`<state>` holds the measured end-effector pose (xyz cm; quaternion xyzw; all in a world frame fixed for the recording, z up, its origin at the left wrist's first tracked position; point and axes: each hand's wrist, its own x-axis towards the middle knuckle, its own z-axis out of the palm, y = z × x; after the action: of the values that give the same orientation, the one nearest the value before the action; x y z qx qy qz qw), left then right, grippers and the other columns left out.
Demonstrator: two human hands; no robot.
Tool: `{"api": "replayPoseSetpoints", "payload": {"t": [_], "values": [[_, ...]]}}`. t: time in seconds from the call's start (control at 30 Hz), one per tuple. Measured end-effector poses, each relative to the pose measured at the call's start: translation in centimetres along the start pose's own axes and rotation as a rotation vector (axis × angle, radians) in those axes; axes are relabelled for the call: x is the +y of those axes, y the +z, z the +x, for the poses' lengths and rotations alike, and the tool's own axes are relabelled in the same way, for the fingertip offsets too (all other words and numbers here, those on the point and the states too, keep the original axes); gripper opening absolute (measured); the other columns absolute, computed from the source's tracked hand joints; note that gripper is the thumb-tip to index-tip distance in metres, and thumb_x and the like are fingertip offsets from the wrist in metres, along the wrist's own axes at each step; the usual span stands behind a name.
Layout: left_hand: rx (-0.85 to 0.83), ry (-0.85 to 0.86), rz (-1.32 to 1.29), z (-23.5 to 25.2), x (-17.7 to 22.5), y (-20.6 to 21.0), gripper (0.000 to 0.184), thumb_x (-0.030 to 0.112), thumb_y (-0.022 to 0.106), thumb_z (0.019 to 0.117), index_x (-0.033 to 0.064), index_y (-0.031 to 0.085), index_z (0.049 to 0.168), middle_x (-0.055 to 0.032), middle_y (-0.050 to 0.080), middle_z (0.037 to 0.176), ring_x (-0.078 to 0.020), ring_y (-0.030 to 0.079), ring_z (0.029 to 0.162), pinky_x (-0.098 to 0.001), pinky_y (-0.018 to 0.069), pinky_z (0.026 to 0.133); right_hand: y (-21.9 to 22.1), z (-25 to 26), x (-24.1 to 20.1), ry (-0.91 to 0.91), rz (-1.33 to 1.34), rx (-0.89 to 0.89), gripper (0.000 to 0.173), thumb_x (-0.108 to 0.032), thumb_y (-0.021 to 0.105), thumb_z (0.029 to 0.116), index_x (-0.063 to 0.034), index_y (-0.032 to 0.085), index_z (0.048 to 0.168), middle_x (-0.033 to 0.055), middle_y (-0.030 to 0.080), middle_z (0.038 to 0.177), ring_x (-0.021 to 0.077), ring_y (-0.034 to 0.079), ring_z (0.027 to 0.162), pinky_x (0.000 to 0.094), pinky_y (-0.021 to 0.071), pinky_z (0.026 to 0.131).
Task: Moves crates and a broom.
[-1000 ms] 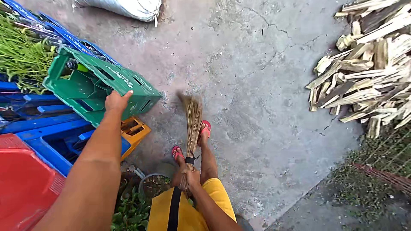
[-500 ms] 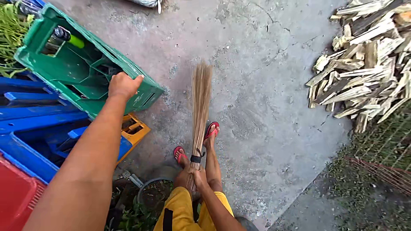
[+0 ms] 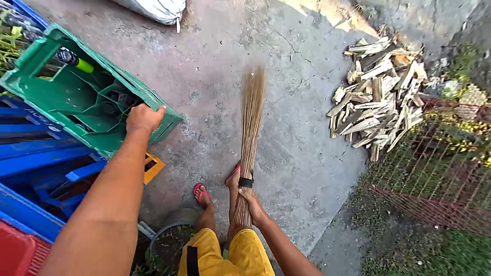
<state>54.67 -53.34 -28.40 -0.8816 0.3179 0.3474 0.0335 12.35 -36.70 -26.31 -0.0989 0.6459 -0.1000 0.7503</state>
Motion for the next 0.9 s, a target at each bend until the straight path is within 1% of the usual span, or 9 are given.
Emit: {"api": "replayPoseSetpoints", "payload": {"t": [0.1,0.17,0.27,0.4,0.5,0.6,0.7,0.8,0.9], "values": [[-0.009,-0.005,0.010,0.4,-0.1,-0.2,0.075,0.065,0.052,0.0970,-0.0078,0.067,0.107,-0.0330,0.068,0.110,-0.0504,0.068,0.105,-0.0742,0.0485,0.089,-0.2,-0.7,-6.3,-0.001,0.201,-0.439,0.085,-0.067,0.079,0.0735,-0.0141,0.053,0.135,0.0114,0.075,0.092,0.0249,0.074,0.080,0.0433,0.0631,0.075],[-0.029,-0.015,0.009,0.3,-0.1,0.1,0.077,0.066,0.051,0.0969,-0.0088,0.066,0.110,-0.0344,0.067,0.113,-0.0522,0.066,0.109,-0.0758,0.0467,0.090,1.4,1.7,-11.4,-0.096,0.359,-0.370,0.063,-0.050,0.075,0.0843,-0.0087,0.052,0.127,0.0159,0.072,0.095,0.0278,0.072,0.080,0.0442,0.0626,0.074],[-0.035,-0.038,0.002,0.0,0.2,-0.3,0.079,0.066,0.050,0.0970,-0.0109,0.064,0.111,-0.0375,0.064,0.116,-0.0551,0.063,0.113,-0.0776,0.0448,0.091,4.4,3.5,-13.2,0.054,0.246,-0.256,0.028,-0.032,0.047,0.1043,-0.0084,0.052,0.119,0.0131,0.066,0.086,0.0248,0.067,0.071,0.0426,0.0604,0.068],[-0.024,-0.044,0.009,0.7,0.4,-0.1,0.079,0.066,0.050,0.0965,-0.0100,0.064,0.111,-0.0376,0.064,0.117,-0.0552,0.063,0.112,-0.0773,0.0455,0.090,2.7,-2.8,-7.8,0.486,0.139,-0.298,0.026,-0.030,0.043,0.1015,-0.0077,0.054,0.109,0.0085,0.061,0.074,0.0194,0.063,0.061,0.0367,0.0576,0.059],[-0.026,-0.065,-0.007,1.0,0.2,0.0,0.078,0.066,0.052,0.0955,-0.0095,0.064,0.113,-0.0369,0.065,0.116,-0.0553,0.063,0.111,-0.0780,0.0452,0.090,-2.8,-4.3,-11.1,0.691,-0.058,-0.253,0.037,-0.041,0.040,0.1046,-0.0102,0.059,0.100,0.0031,0.062,0.073,0.0117,0.062,0.058,0.0272,0.0548,0.053],[-0.024,-0.051,-0.022,1.0,0.1,-0.1,0.077,0.065,0.051,0.0962,-0.0089,0.063,0.115,-0.0370,0.065,0.115,-0.0557,0.064,0.109,-0.0788,0.0445,0.090,-7.9,1.1,-20.6,0.446,-0.303,-0.052,0.035,-0.038,0.036,0.1075,-0.0107,0.056,0.099,-0.0001,0.059,0.069,0.0091,0.060,0.057,0.0246,0.0535,0.051],[-0.022,-0.033,-0.024,0.7,0.2,0.0,0.076,0.064,0.052,0.0970,-0.0092,0.063,0.115,-0.0384,0.064,0.115,-0.0567,0.064,0.108,-0.0791,0.0442,0.090,-10.7,7.3,-27.0,0.161,-0.190,0.254,0.029,-0.039,0.041,0.1046,-0.0112,0.048,0.111,0.0025,0.054,0.072,0.0116,0.056,0.054,0.0274,0.0509,0.048],[-0.014,-0.032,-0.008,0.8,0.1,-0.2,0.077,0.065,0.052,0.0960,-0.0089,0.063,0.114,-0.0378,0.065,0.114,-0.0565,0.064,0.107,-0.0793,0.0446,0.089,-12.1,9.3,-22.8,-0.001,-0.073,0.324,0.036,-0.040,0.060,0.0982,-0.0135,0.052,0.121,0.0045,0.061,0.079,0.0162,0.062,0.061,0.0353,0.0570,0.057],[-0.015,-0.030,-0.005,0.7,0.2,-0.2,0.078,0.065,0.051,0.0971,-0.0102,0.063,0.115,-0.0388,0.064,0.114,-0.0578,0.063,0.109,-0.0796,0.0436,0.090,-10.0,5.3,-13.1,0.004,0.005,0.381,0.022,-0.018,0.058,0.1004,-0.0014,0.055,0.115,0.0113,0.064,0.074,0.0214,0.065,0.060,0.0394,0.0596,0.057]]}}
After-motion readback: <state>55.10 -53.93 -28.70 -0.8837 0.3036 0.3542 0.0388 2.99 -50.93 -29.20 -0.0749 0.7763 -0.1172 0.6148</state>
